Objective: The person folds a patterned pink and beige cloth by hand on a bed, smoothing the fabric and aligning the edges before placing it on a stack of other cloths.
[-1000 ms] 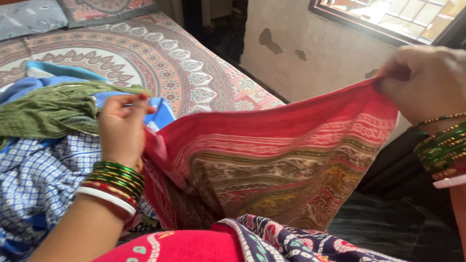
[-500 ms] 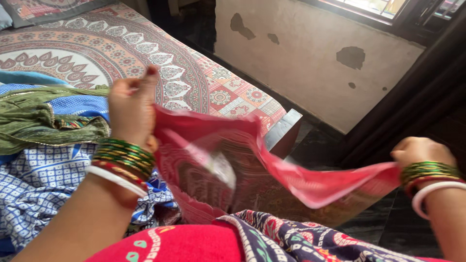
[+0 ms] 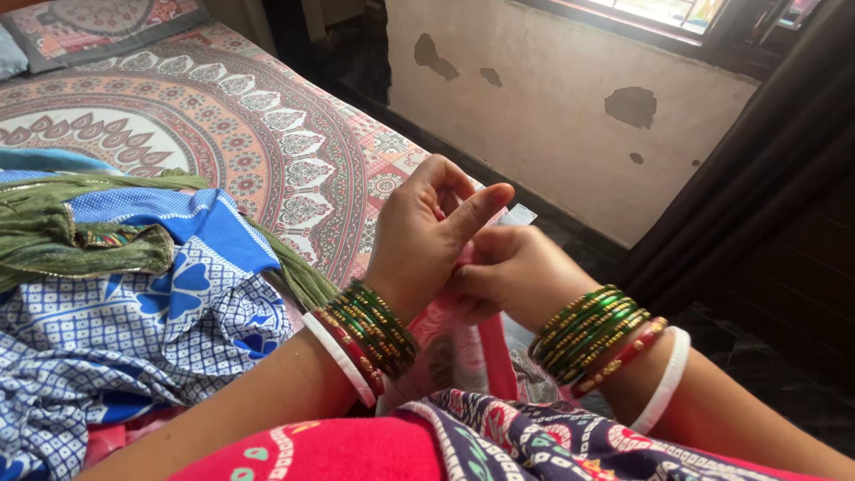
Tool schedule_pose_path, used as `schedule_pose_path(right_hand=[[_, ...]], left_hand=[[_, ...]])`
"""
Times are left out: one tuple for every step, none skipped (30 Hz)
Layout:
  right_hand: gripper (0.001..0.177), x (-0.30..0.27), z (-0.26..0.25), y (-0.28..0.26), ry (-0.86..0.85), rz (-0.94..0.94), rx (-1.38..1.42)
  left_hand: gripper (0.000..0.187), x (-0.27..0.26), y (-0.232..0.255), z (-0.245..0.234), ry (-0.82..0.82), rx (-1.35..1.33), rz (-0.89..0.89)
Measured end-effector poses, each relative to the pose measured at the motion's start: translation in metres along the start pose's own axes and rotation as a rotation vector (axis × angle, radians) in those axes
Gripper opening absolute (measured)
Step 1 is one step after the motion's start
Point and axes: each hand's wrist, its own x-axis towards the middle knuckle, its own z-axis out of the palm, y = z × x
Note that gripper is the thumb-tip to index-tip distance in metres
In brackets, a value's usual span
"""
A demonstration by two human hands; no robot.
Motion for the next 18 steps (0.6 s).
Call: schedule_pose_path(right_hand=[[0.023, -0.001, -0.007, 0.001, -0.007, -0.001, -0.004], [0.02, -0.003, -0.014, 0.002, 0.029, -0.032, -0.047], [0.018, -0.004, -0.02, 0.003, 0.064, -0.063, -0.09], [0.018, -0.006, -0.026, 0.002, 0.062, -0.062, -0.091], [0.017, -0.007, -0.031, 0.001, 0.062, -0.106, 0.022], [0.017, -0.008, -0.035, 0.0, 0.061, -0.148, 0.134], [0.017, -0.009, -0.04, -0.003, 0.057, -0.145, 0.132], [0.017, -0.012, -0.046, -0.006, 0.103, -0.157, 0.048], [0.017, -0.015, -0.049, -0.008, 0.149, -0.169, -0.037], [0.017, -0.017, -0.05, -0.009, 0.146, -0.167, -0.042], [0.017, -0.021, -0.051, -0.01, 0.133, -0.216, -0.024], [0.017, -0.024, -0.052, -0.01, 0.119, -0.264, -0.007], [0.017, -0.027, -0.054, -0.011, 0.116, -0.261, -0.012], [0.017, -0.03, -0.056, -0.013, 0.119, -0.303, -0.024], [0.017, -0.033, -0.059, -0.015, 0.122, -0.345, -0.036], [0.017, -0.037, -0.062, -0.017, 0.117, -0.339, -0.037], [0.017, -0.041, -0.067, -0.019, 0.12, -0.374, -0.029], [0.017, -0.045, -0.071, -0.02, 0.127, -0.409, -0.019]], left_hand=[[0.039, -0.001, 0.0, 0.003, -0.001, -0.139, 0.011], [0.042, -0.002, -0.001, 0.005, -0.007, -0.278, 0.022], [0.042, -0.006, -0.003, 0.005, -0.004, -0.276, 0.02], [0.048, -0.011, -0.005, 0.005, -0.055, -0.34, 0.078], [0.055, -0.018, -0.007, 0.006, -0.108, -0.405, 0.135], [0.055, -0.027, -0.009, 0.01, -0.104, -0.405, 0.132], [0.052, -0.039, -0.01, 0.016, -0.162, -0.539, -0.057], [0.052, -0.051, -0.013, 0.022, -0.217, -0.671, -0.246], [0.052, -0.061, -0.016, 0.028, -0.21, -0.673, -0.246], [0.044, -0.068, -0.019, 0.036, -0.19, -0.549, -0.255], [0.039, -0.072, -0.023, 0.042, -0.17, -0.426, -0.265], [0.039, -0.074, -0.027, 0.045, -0.166, -0.431, -0.267], [0.032, -0.075, -0.03, 0.045, -0.061, -0.13, -0.139], [0.025, -0.076, -0.033, 0.045, 0.048, 0.172, -0.016], [0.025, -0.075, -0.036, 0.046, 0.056, 0.168, -0.022], [0.019, -0.074, -0.039, 0.046, 0.109, 0.332, 0.051], [0.014, -0.074, -0.041, 0.046, 0.161, 0.496, 0.125], [0.014, -0.076, -0.042, 0.044, 0.158, 0.495, 0.119]])
